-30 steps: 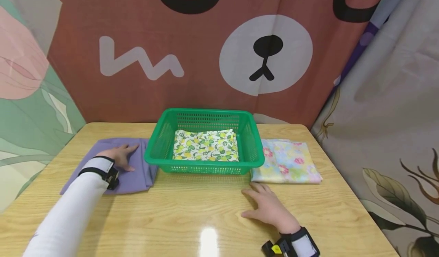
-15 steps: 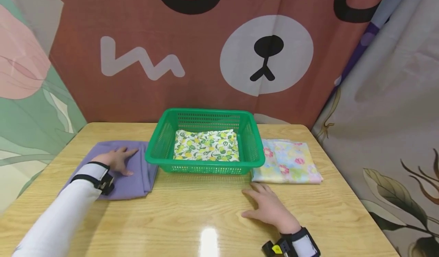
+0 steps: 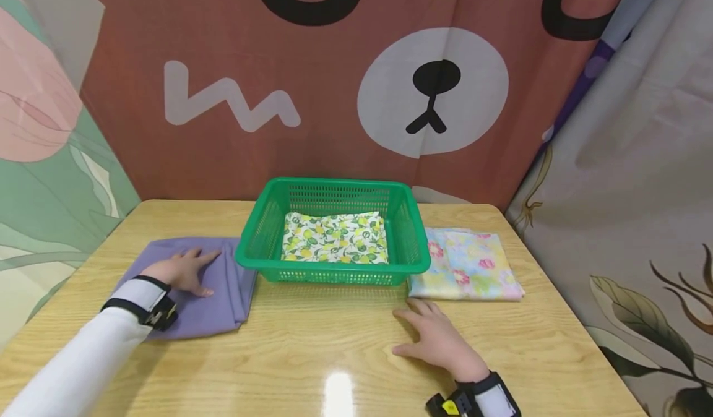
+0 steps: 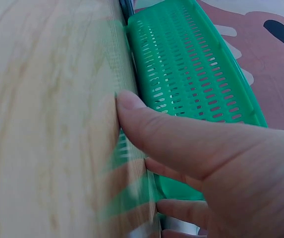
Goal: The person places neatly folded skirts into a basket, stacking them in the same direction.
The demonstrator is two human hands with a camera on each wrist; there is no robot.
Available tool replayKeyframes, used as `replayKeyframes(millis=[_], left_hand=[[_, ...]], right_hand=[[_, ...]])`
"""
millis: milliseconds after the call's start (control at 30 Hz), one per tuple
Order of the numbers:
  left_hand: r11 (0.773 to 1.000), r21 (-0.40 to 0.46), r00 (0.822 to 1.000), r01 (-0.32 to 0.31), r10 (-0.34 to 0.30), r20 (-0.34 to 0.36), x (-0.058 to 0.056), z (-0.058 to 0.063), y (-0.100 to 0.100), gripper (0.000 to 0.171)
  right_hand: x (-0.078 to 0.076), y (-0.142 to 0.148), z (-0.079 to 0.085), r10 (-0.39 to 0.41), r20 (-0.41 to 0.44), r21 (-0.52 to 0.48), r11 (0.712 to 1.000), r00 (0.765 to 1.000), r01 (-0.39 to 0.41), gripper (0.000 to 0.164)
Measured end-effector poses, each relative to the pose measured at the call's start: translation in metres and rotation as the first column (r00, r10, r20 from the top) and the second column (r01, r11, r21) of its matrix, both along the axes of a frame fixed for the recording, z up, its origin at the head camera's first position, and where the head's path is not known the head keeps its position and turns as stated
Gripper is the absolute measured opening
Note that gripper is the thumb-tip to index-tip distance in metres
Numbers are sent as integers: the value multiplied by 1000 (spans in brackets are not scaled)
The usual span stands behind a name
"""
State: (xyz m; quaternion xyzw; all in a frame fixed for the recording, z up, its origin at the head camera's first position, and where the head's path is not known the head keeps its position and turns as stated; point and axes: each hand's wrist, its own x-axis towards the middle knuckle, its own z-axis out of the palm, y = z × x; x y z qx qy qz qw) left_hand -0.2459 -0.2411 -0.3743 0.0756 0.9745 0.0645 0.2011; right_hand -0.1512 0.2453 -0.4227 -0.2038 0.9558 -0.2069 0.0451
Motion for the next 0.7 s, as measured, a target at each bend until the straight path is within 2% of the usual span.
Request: replayKeyframes(millis=[233, 467, 700], left_hand=[[1000, 11, 1000, 3, -3, -14, 12, -2, -1, 98], [1000, 9, 999, 20, -20, -41, 24, -3, -1, 98], [1000, 25, 999, 13, -11, -49, 37, -6, 1, 100]], right_hand=[[-1, 1, -3, 8, -18, 7, 1000, 1000, -8, 68], [0, 0, -2, -9, 9, 9, 1000, 1000, 9, 69], [0, 0, -1, -8, 7, 10, 1000, 1000, 8, 69]])
